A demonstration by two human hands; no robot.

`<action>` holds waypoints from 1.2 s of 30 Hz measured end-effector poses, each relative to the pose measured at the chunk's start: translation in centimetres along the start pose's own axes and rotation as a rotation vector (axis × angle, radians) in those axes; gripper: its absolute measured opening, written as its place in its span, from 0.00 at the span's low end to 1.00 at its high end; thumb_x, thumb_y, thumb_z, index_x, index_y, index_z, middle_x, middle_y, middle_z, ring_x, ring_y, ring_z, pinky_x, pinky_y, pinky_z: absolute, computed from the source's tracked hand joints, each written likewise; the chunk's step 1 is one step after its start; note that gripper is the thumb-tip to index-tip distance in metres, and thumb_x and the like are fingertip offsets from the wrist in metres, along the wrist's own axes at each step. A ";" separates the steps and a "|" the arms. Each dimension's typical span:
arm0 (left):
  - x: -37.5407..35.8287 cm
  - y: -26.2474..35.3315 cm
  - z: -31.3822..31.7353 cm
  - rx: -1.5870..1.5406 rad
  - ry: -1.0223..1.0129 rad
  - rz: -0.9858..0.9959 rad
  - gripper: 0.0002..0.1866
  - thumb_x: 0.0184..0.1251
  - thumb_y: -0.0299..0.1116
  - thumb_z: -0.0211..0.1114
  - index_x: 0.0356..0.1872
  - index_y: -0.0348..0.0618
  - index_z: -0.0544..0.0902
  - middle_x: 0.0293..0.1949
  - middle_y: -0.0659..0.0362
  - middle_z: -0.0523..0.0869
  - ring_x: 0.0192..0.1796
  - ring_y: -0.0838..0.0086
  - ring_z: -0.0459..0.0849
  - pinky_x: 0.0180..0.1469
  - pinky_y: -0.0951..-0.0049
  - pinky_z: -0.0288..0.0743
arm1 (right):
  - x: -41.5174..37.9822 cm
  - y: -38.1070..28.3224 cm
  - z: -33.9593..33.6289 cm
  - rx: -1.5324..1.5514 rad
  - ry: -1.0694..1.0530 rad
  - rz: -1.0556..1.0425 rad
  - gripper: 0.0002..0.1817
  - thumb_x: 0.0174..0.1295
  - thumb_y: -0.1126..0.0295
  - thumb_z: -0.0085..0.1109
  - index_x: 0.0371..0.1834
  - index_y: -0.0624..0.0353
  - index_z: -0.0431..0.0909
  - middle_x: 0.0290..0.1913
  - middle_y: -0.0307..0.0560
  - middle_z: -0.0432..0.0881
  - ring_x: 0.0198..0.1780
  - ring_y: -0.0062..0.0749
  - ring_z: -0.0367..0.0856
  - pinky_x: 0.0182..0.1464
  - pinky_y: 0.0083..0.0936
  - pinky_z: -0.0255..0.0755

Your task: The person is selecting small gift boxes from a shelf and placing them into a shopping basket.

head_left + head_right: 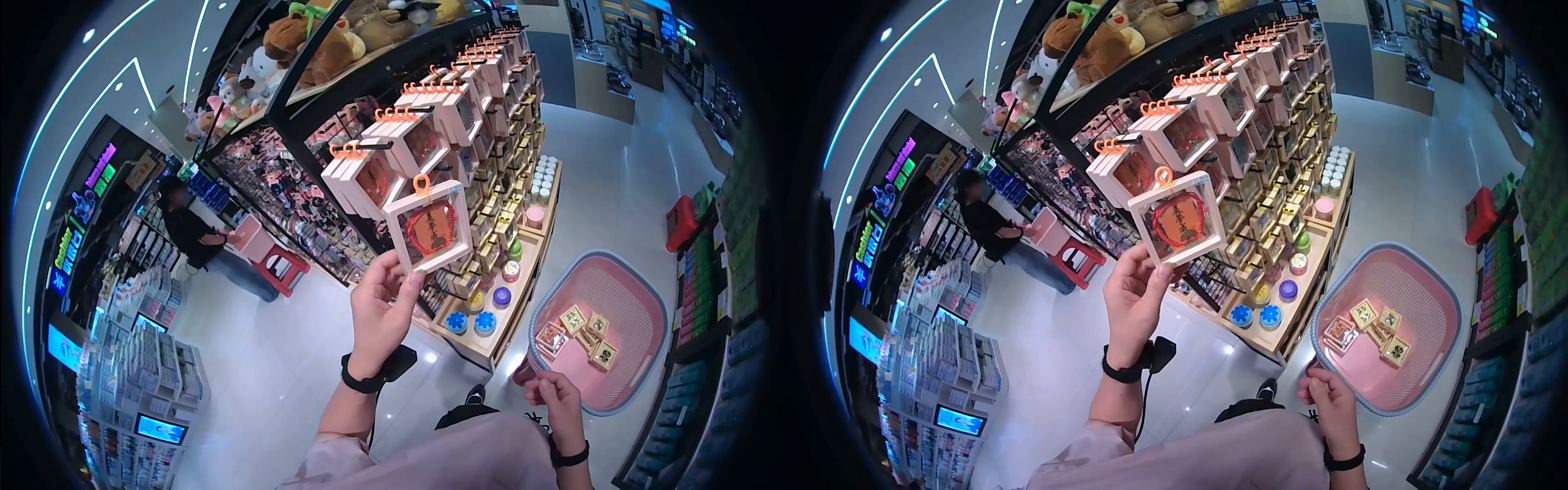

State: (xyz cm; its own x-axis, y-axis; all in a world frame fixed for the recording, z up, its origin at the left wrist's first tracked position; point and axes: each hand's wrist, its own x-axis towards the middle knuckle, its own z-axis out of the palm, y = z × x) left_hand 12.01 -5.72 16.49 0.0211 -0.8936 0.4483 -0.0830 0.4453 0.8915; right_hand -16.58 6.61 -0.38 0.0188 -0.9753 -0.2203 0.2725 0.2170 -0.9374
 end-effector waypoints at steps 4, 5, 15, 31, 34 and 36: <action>2.2 0.8 0.3 0.010 0.015 0.062 0.18 0.76 0.26 0.64 0.61 0.29 0.74 0.52 0.53 0.88 0.51 0.78 0.86 0.55 0.78 0.79 | -0.3 0.3 0.2 0.016 -0.017 0.018 0.15 0.78 0.66 0.54 0.58 0.67 0.77 0.46 0.48 0.88 0.41 0.27 0.87 0.45 0.24 0.81; 2.8 0.8 0.4 0.014 0.021 0.068 0.18 0.76 0.26 0.64 0.61 0.29 0.74 0.51 0.53 0.88 0.51 0.78 0.86 0.55 0.79 0.79 | -0.3 0.2 0.2 0.012 -0.016 0.020 0.15 0.78 0.67 0.54 0.58 0.68 0.77 0.45 0.48 0.88 0.42 0.27 0.87 0.45 0.24 0.81; 4.9 -0.1 0.2 0.049 0.164 0.065 0.12 0.76 0.26 0.64 0.54 0.30 0.76 0.46 0.53 0.89 0.47 0.79 0.87 0.50 0.80 0.81 | -1.0 0.4 -0.4 0.022 0.023 0.010 0.15 0.77 0.68 0.55 0.58 0.68 0.77 0.47 0.49 0.88 0.43 0.27 0.87 0.47 0.23 0.80; 6.0 -3.2 -1.6 0.023 0.297 0.081 0.13 0.75 0.28 0.67 0.50 0.30 0.76 0.40 0.57 0.89 0.39 0.83 0.86 0.40 0.85 0.79 | -0.6 0.5 -0.5 -0.010 0.018 -0.006 0.14 0.78 0.67 0.53 0.56 0.67 0.77 0.46 0.48 0.88 0.41 0.27 0.86 0.46 0.23 0.80; 5.8 -3.1 -1.0 -0.052 0.299 0.052 0.15 0.75 0.28 0.67 0.53 0.30 0.74 0.41 0.54 0.89 0.39 0.80 0.87 0.41 0.83 0.81 | -0.4 0.5 -0.5 -0.008 0.019 -0.010 0.14 0.78 0.68 0.53 0.56 0.67 0.78 0.46 0.48 0.88 0.41 0.27 0.87 0.46 0.23 0.80; 5.5 -3.5 -1.0 -0.017 0.313 0.044 0.18 0.75 0.29 0.68 0.56 0.31 0.72 0.42 0.53 0.88 0.39 0.78 0.88 0.41 0.82 0.82 | -0.2 0.4 -0.5 -0.026 0.014 -0.015 0.14 0.78 0.67 0.53 0.57 0.67 0.77 0.46 0.48 0.88 0.41 0.27 0.87 0.46 0.23 0.80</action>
State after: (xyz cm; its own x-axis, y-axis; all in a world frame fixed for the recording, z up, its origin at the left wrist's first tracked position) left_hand 13.41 -12.14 15.94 0.3236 -0.8142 0.4821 -0.0739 0.4862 0.8707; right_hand -17.00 6.93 -0.82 0.0011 -0.9778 -0.2097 0.2478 0.2035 -0.9472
